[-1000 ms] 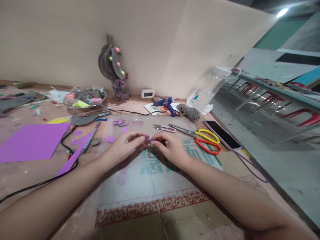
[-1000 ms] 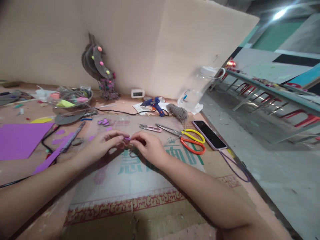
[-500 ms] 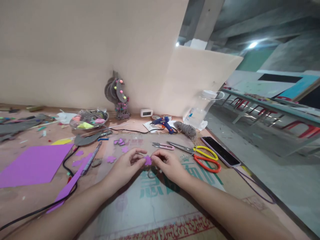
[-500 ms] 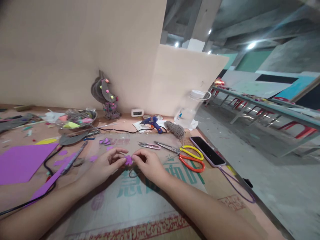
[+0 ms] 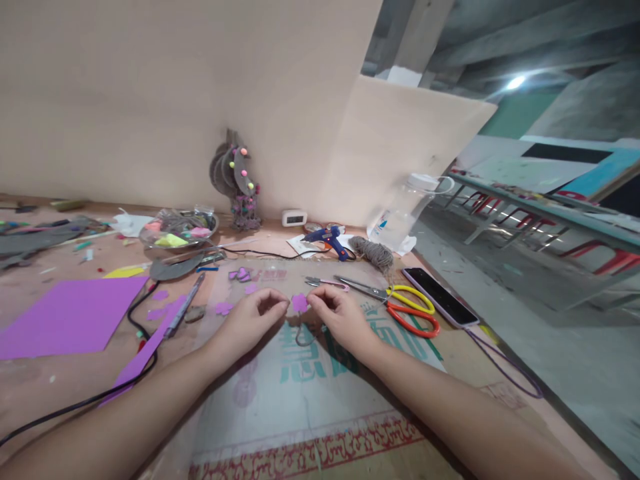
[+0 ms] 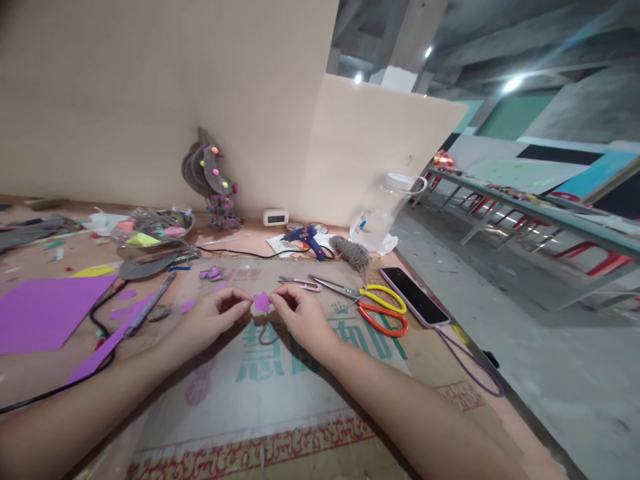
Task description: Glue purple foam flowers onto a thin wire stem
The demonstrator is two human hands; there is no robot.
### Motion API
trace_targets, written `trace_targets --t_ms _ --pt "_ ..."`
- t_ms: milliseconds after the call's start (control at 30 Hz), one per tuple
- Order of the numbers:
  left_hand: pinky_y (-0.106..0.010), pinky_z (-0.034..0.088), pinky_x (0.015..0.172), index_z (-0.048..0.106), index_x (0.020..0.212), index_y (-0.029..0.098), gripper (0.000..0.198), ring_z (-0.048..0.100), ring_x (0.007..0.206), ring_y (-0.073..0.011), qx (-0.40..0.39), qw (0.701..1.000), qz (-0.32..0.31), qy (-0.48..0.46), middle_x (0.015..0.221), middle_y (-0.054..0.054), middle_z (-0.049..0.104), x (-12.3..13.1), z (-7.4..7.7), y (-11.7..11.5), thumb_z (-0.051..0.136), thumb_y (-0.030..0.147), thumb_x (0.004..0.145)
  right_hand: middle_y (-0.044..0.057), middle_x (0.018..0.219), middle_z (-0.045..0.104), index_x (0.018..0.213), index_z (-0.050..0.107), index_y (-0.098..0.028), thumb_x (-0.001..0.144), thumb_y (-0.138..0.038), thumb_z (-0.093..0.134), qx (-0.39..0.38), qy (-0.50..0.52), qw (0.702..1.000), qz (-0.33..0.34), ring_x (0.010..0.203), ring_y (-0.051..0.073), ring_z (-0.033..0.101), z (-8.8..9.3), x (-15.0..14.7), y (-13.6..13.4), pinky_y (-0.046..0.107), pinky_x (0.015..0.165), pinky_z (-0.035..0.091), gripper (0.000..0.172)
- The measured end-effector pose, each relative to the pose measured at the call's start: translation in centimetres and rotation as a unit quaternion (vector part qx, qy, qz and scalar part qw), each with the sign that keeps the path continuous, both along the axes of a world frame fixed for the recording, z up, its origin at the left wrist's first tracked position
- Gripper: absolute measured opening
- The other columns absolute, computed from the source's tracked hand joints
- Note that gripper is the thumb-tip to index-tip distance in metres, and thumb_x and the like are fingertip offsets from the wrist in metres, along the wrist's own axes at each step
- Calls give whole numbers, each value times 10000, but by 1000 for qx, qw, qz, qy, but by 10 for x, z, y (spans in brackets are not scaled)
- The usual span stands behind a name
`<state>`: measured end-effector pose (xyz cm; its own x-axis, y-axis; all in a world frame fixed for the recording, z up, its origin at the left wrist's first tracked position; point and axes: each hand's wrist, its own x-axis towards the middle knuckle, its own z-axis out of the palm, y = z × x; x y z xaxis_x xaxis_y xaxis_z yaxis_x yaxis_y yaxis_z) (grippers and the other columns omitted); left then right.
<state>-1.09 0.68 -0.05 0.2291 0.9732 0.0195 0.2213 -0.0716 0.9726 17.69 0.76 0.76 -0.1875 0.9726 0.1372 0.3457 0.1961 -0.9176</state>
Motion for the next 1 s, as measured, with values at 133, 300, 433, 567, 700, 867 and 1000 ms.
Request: trace_targets --t_ms 133,300,433,567,700,867,1000 --pt "-257 419 608 612 756 162 203 554 633 -153 -17 1000 -9 8 663 -5 615 1 4 0 604 364 748 -26 608 530 758 571 -183 833 -367 533 0 -4 1000 1 557 121 493 -2 1 1 240 531 412 202" --pt "-240 382 551 514 717 184 204 487 569 -126 -12 999 -36 -9 609 29 529 0 -3 1 514 367 807 -23 630 532 764 573 -187 834 -359 526 8 -12 1000 1 571 122 491 0 0 0 239 545 407 191" --pt "-243 364 542 440 662 203 281 468 552 -129 0 999 -36 9 588 36 479 -3 -7 1 456 418 842 -18 643 532 760 577 -185 832 -377 528 32 -8 999 -30 590 125 485 4 2 -1 239 562 397 211" --pt "-256 389 575 443 610 202 346 486 557 -139 11 999 -41 12 562 28 472 -4 -7 2 407 430 866 -14 646 517 744 570 -180 838 -390 527 63 5 995 -75 598 124 466 6 5 -1 237 572 382 234" --pt "-256 418 590 522 656 176 346 520 579 -136 -24 997 -48 -56 595 6 535 -1 -7 3 442 448 854 -11 653 525 745 577 -180 831 -363 531 50 -1 998 -46 607 126 476 5 2 -1 241 582 389 207" --pt "-260 440 609 637 870 126 291 550 615 -128 -58 992 -37 -106 712 -33 622 0 -7 5 594 400 782 -13 657 551 743 573 -181 827 -334 520 38 -19 999 -12 597 122 492 4 -2 -2 246 579 402 183" --pt "-242 418 580 647 745 131 228 526 577 -114 -66 995 -39 -59 626 -10 601 -1 -5 4 624 357 763 -13 670 560 752 579 -183 833 -341 525 45 -27 999 -10 601 121 501 2 0 -1 246 583 406 186"
